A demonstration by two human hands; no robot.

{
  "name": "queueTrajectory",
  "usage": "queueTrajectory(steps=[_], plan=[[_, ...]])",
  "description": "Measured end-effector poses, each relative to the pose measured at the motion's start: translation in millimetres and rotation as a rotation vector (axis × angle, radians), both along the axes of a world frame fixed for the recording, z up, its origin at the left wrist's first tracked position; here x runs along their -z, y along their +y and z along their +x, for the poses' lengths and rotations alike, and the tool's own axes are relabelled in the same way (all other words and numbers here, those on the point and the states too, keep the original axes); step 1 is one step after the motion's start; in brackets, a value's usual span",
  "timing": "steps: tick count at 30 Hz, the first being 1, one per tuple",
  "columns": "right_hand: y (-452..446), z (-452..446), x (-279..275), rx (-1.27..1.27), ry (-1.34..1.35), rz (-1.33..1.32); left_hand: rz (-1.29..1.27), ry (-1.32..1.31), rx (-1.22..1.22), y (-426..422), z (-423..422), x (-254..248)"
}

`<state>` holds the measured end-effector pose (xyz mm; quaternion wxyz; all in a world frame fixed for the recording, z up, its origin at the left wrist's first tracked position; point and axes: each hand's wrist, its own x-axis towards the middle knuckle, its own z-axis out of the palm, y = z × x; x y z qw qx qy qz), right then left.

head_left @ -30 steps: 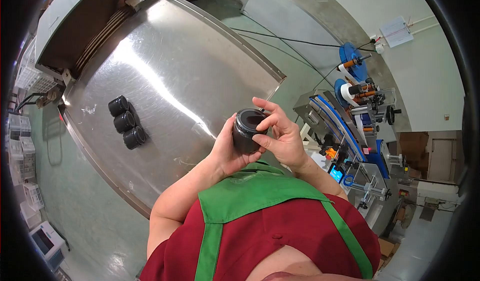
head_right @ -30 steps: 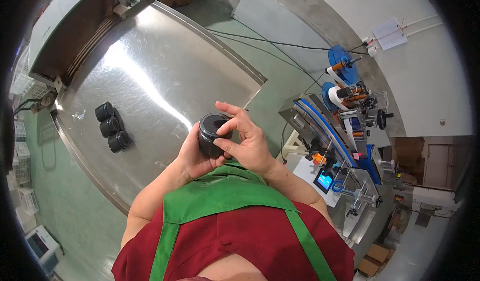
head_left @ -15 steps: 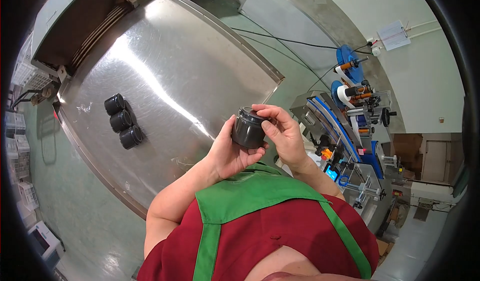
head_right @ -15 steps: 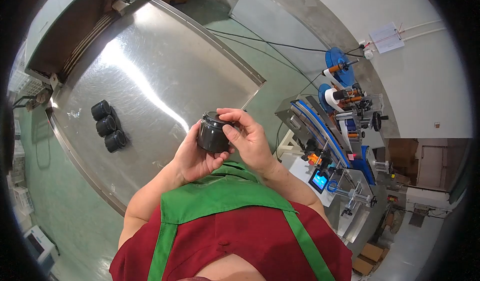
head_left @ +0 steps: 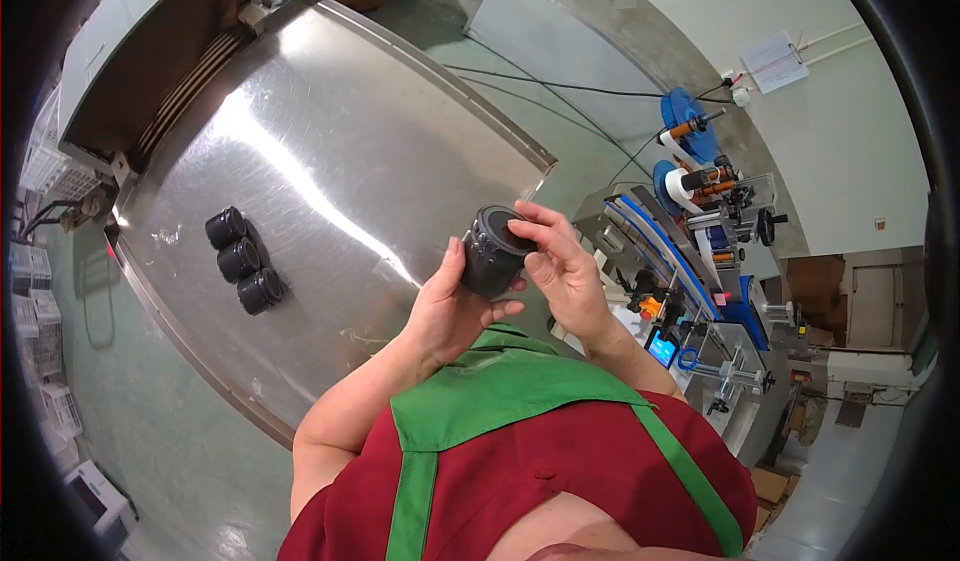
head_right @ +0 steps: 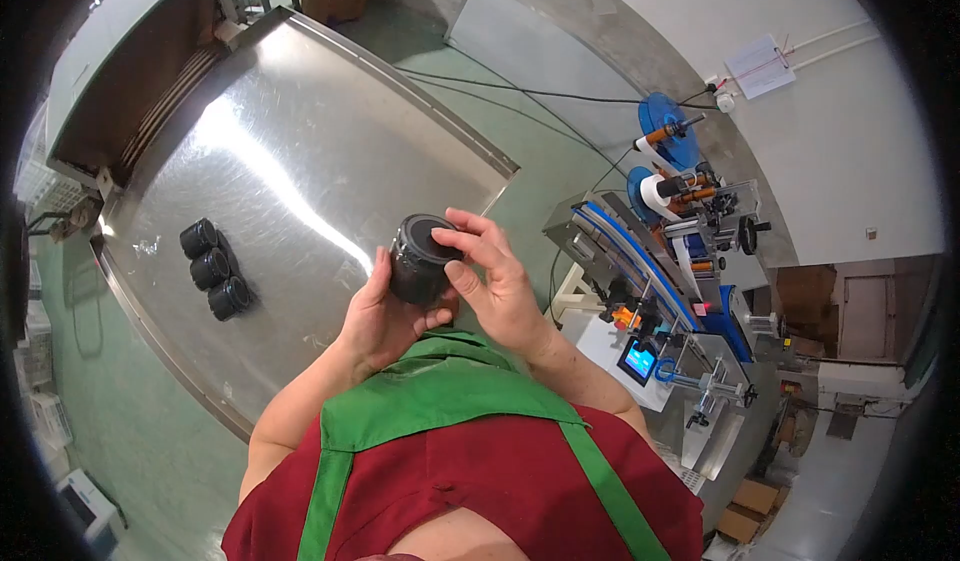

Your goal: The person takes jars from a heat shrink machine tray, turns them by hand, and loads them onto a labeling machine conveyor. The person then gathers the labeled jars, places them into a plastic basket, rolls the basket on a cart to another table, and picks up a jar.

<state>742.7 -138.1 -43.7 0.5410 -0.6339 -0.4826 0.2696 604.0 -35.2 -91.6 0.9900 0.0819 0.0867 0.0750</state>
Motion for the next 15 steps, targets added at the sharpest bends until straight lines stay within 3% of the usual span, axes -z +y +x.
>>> queueTrajectory(steps=[2, 7, 10, 15], plan=[[-2, -3, -6, -0.022, 0.263, 0.006, 0.087, -0.013, -0.100, -2, 2, -1], [-3, 1, -5, -0.044, 0.377, 0.034, 0.115, -0.070, -0.156, -5, 2, -4], [-4, -3, -5, -0.011, 0.432, 0.023, 0.004, -0.143, -0.093, -4, 7, 9], [-2, -11, -10, 0.032, 0.543, 0.012, 0.079, -0.152, -0.125, -2, 9, 9]])
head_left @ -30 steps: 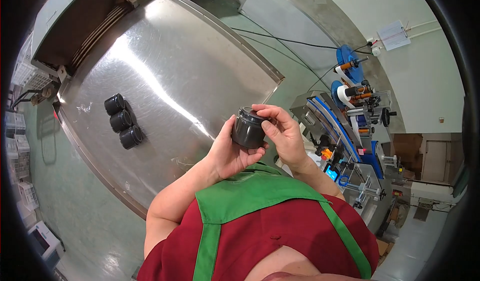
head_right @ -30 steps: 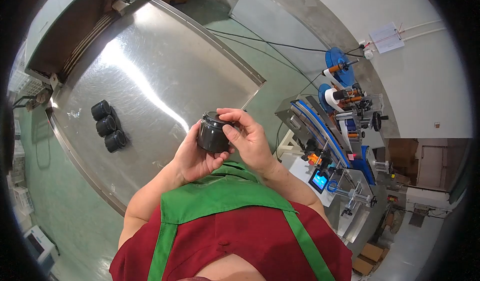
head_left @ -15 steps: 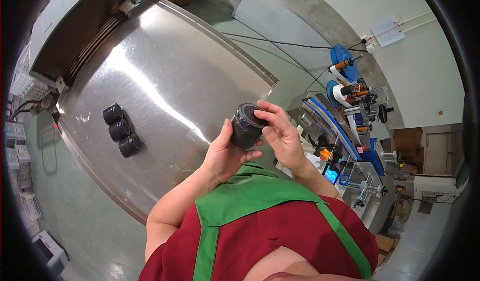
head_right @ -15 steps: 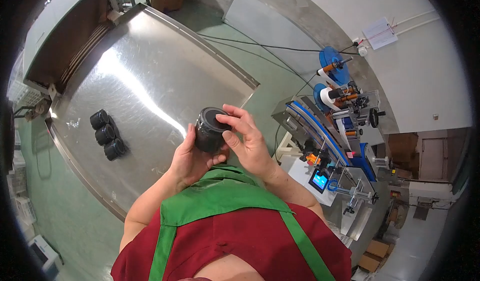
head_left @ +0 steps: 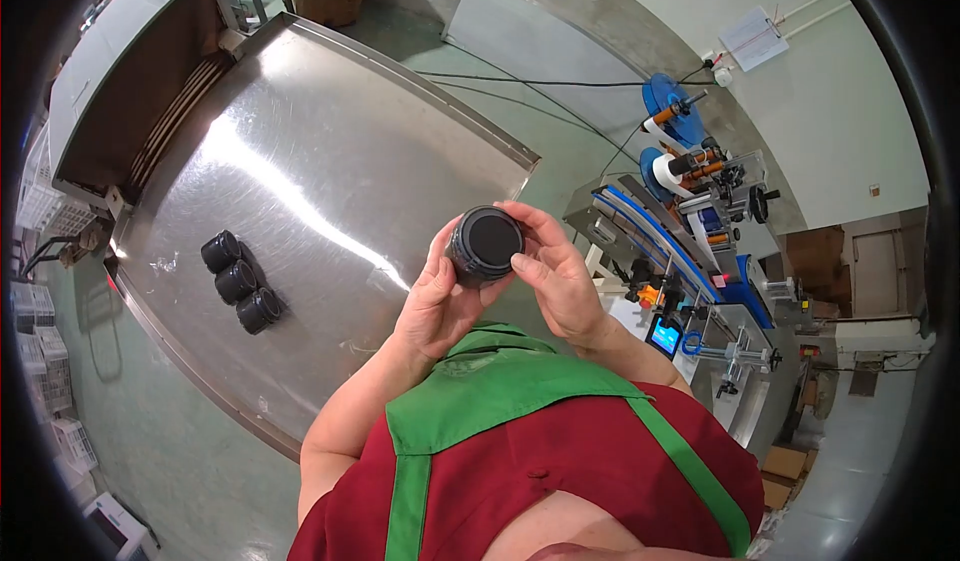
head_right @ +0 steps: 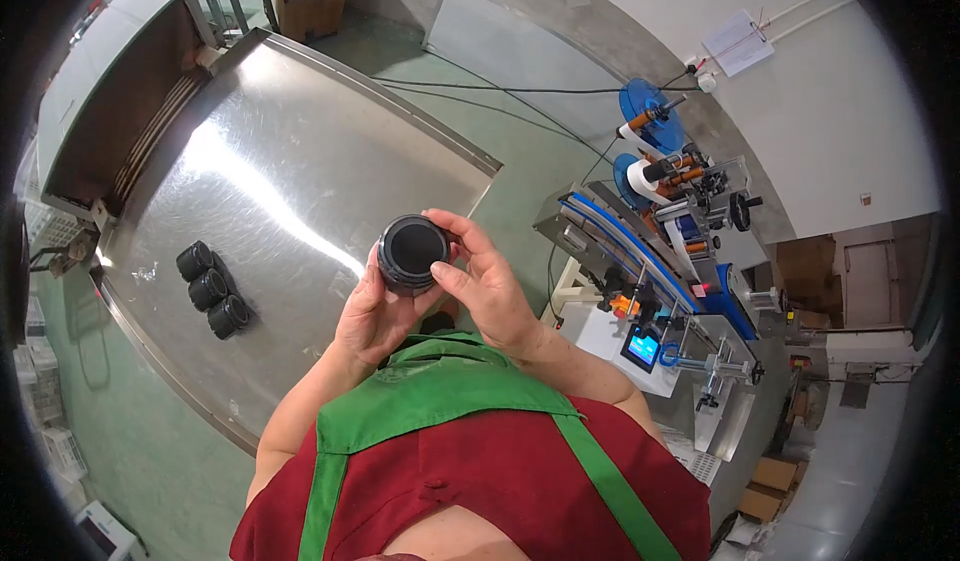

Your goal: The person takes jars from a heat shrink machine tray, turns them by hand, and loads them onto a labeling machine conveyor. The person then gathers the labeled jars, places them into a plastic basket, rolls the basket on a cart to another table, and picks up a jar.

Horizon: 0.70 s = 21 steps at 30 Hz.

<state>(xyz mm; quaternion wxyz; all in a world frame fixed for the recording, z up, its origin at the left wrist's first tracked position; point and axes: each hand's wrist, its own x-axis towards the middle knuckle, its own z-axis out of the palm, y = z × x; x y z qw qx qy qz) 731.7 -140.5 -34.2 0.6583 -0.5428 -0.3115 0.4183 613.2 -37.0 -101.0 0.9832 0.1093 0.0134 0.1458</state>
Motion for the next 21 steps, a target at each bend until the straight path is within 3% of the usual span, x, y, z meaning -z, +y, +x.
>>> queueTrajectory(steps=[7, 11, 15, 21], plan=[[2, 3, 5, -0.036, 0.324, 0.140, 0.234, 0.138, -0.201, -1, -5, 3], [5, 15, 12, -0.147, 0.541, 0.254, 0.623, 0.026, -0.476, -6, 1, 5], [10, 23, 17, -0.188, 0.583, 0.253, 0.859, 0.003, -0.665, -8, 5, 4], [22, 26, 22, -0.225, 0.679, 0.256, 1.008, 0.100, -0.857, -15, 6, 1]])
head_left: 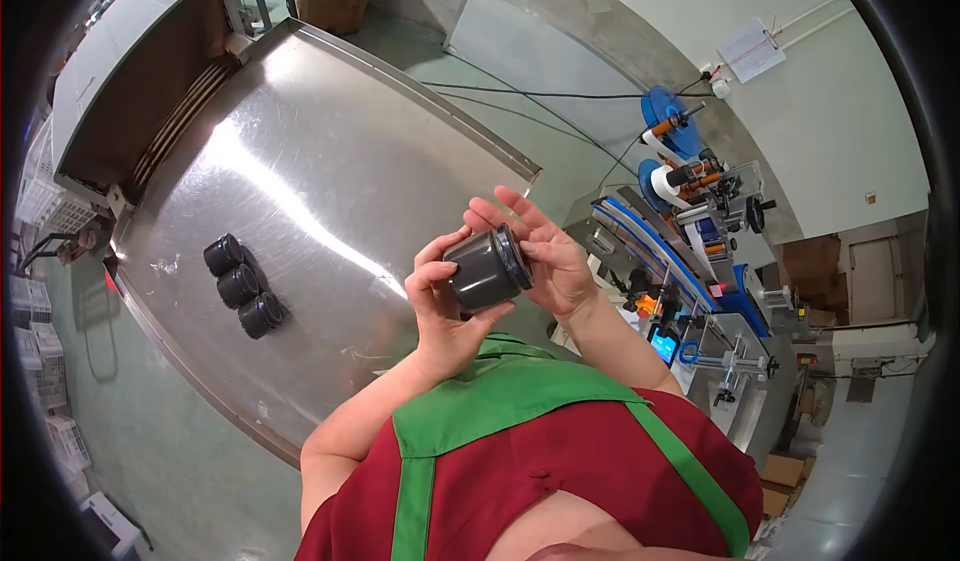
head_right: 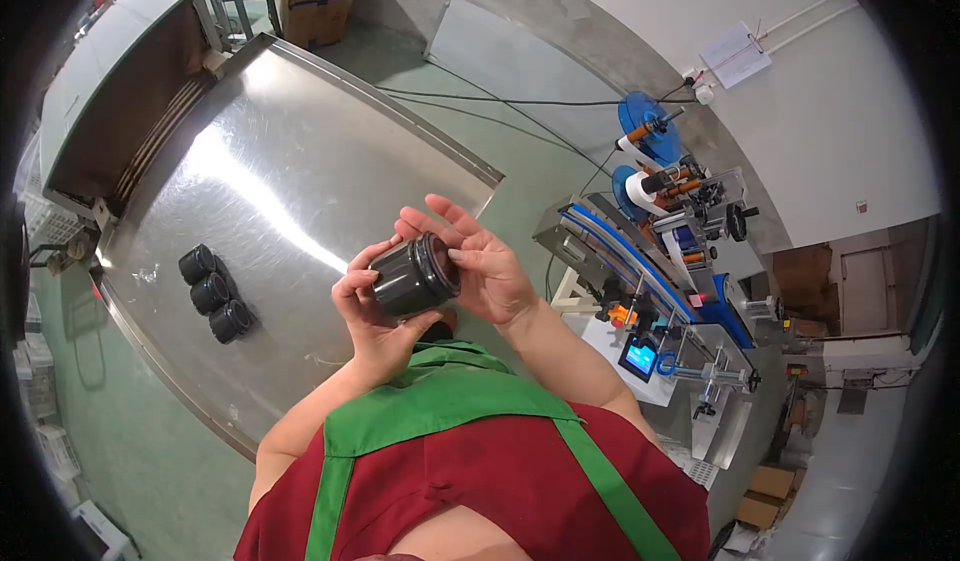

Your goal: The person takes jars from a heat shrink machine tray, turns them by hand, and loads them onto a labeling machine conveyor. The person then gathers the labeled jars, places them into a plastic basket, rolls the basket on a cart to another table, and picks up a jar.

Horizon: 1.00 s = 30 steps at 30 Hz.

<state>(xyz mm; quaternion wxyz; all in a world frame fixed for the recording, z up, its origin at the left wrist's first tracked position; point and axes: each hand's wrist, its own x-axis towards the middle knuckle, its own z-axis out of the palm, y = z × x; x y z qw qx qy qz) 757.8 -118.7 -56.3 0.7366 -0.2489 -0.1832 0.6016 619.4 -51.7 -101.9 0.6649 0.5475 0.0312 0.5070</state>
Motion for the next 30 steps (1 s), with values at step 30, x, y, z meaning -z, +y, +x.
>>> queueTrajectory(steps=[30], plan=[[15, 5, 10, -0.048, 0.129, -0.323, -0.032, 0.613, -0.211, -3, -6, 14]])
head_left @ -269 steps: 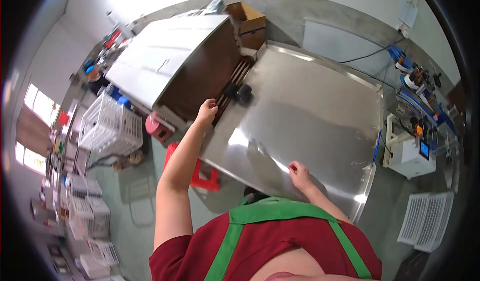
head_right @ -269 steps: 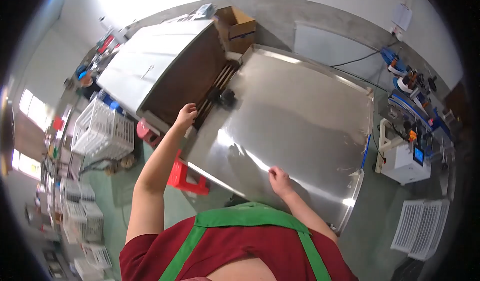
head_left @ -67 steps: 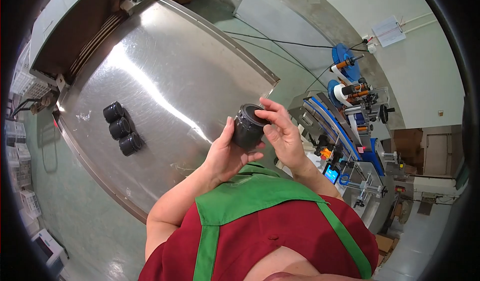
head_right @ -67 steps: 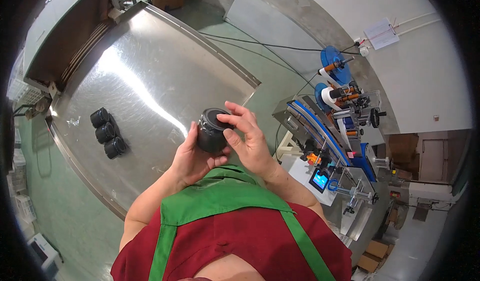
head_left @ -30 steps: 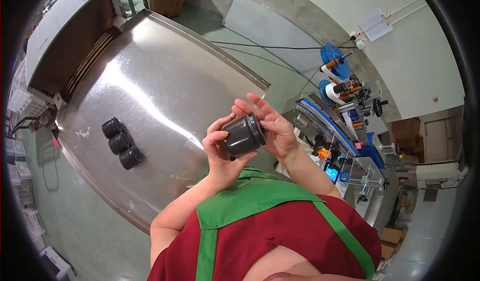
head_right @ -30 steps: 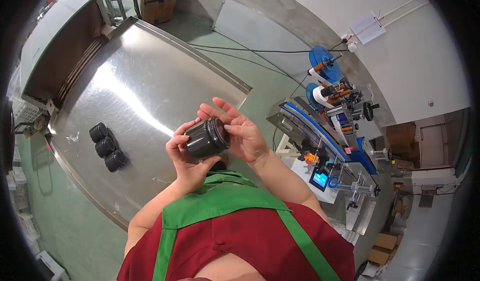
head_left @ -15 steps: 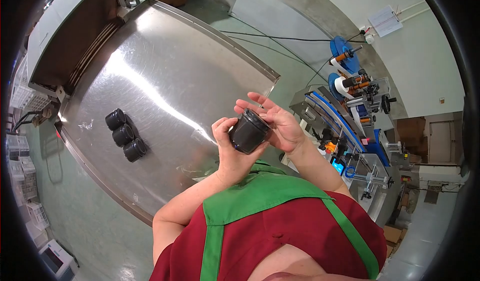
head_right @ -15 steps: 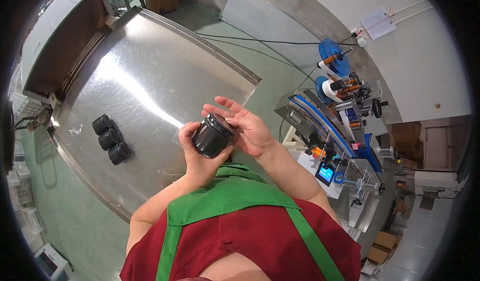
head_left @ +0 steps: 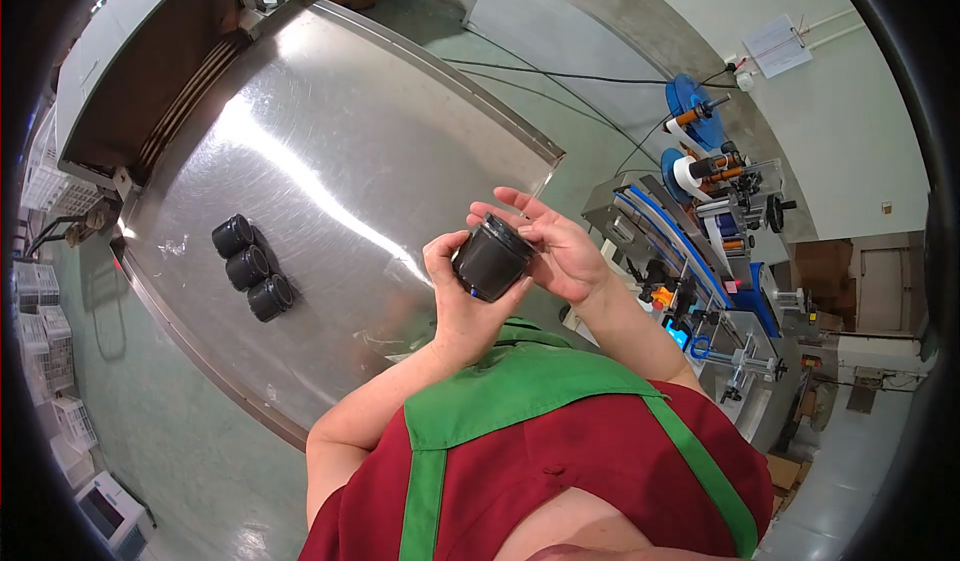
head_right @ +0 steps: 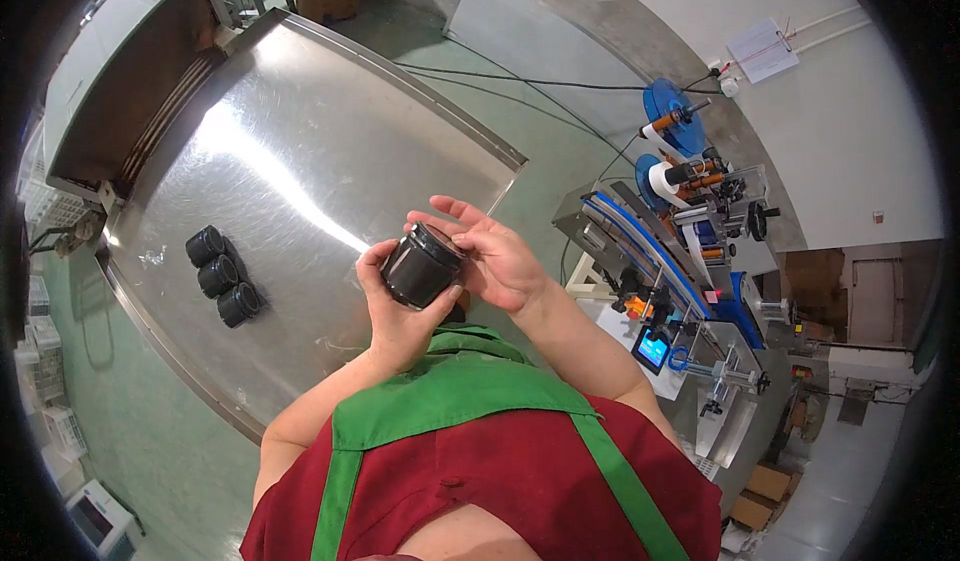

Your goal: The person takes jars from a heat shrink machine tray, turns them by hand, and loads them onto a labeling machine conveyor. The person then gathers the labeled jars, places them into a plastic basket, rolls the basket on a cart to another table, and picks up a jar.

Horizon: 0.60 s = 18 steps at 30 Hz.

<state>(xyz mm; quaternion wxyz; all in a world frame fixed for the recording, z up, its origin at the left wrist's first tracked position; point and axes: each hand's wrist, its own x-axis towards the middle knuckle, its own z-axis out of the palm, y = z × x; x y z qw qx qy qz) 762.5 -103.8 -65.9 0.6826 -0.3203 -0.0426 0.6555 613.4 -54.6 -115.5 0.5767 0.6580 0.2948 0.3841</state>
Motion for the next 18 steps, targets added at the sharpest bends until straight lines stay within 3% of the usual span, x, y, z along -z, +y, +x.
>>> queueTrajectory(steps=[11, 13, 15, 17, 18], plan=[[-12, 12, -1, -0.076, 0.047, 0.043, -0.277, -0.143, 0.074, -1, -2, -12], [-23, 12, 1, -0.251, -0.507, 0.057, -0.248, -0.097, 0.163, 3, -5, -12], [-37, 13, -3, -0.354, -1.009, 0.040, -0.397, -0.168, 0.286, 1, 0, -1], [-50, 9, -6, -0.220, -1.189, -0.089, -0.434, -0.086, 0.423, 0, 9, -1], [-61, 11, -1, -0.172, -1.154, -0.121, -0.456, -0.050, 0.486, 0, 16, 5]])
